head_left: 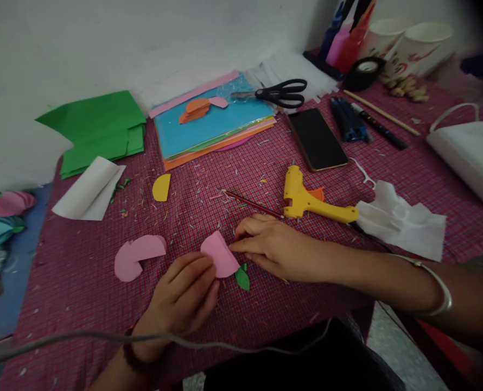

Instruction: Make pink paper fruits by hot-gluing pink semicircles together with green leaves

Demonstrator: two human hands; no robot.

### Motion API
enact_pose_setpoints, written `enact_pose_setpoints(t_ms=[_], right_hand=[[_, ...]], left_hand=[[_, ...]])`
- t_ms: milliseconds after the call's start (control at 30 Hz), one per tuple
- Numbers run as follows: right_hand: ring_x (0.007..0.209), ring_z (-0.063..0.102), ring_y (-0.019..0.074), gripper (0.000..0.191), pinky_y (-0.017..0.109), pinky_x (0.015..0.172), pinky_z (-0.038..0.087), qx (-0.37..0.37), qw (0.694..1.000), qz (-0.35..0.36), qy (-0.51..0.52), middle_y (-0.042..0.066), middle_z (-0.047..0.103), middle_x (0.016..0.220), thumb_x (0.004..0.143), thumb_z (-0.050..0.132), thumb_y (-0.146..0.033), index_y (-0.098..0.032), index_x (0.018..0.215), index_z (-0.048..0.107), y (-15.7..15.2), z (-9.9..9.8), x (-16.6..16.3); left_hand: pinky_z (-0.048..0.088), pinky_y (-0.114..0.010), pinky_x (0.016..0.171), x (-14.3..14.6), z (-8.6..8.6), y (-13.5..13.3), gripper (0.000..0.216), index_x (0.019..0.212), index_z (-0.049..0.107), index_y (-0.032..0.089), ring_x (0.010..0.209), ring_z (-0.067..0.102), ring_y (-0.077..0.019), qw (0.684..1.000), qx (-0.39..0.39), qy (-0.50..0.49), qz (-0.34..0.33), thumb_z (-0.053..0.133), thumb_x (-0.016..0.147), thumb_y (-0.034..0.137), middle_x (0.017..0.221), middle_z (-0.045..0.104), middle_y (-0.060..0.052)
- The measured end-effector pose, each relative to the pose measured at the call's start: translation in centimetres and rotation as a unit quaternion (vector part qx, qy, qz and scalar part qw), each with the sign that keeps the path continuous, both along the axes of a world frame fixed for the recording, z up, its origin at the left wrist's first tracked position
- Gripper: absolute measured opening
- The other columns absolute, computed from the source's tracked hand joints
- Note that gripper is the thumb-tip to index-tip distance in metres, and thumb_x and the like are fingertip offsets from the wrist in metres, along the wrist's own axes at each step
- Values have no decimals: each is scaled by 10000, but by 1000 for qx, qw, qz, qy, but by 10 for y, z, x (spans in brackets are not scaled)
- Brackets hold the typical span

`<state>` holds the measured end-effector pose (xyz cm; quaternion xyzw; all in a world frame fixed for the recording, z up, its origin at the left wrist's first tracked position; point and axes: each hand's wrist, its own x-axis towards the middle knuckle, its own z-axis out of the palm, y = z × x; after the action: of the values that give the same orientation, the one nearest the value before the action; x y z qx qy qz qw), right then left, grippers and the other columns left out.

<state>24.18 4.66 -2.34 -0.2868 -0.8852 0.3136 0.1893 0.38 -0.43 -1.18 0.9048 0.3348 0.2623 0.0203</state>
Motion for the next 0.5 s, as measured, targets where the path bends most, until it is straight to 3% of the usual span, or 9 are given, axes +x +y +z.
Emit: enact_pose_setpoints(t_ms=[500], right_hand=[[974, 512, 201, 283, 375, 907, 398, 5, 1000, 0, -1, 72, 592, 1024, 886, 531, -116, -179, 1123, 672, 0, -1, -1]], left_hand=[[552, -365, 833, -2, -8, 5, 183, 930, 640, 76, 934, 606, -218, 1000, 0, -11, -24, 643, 762, 4, 934, 678, -130]])
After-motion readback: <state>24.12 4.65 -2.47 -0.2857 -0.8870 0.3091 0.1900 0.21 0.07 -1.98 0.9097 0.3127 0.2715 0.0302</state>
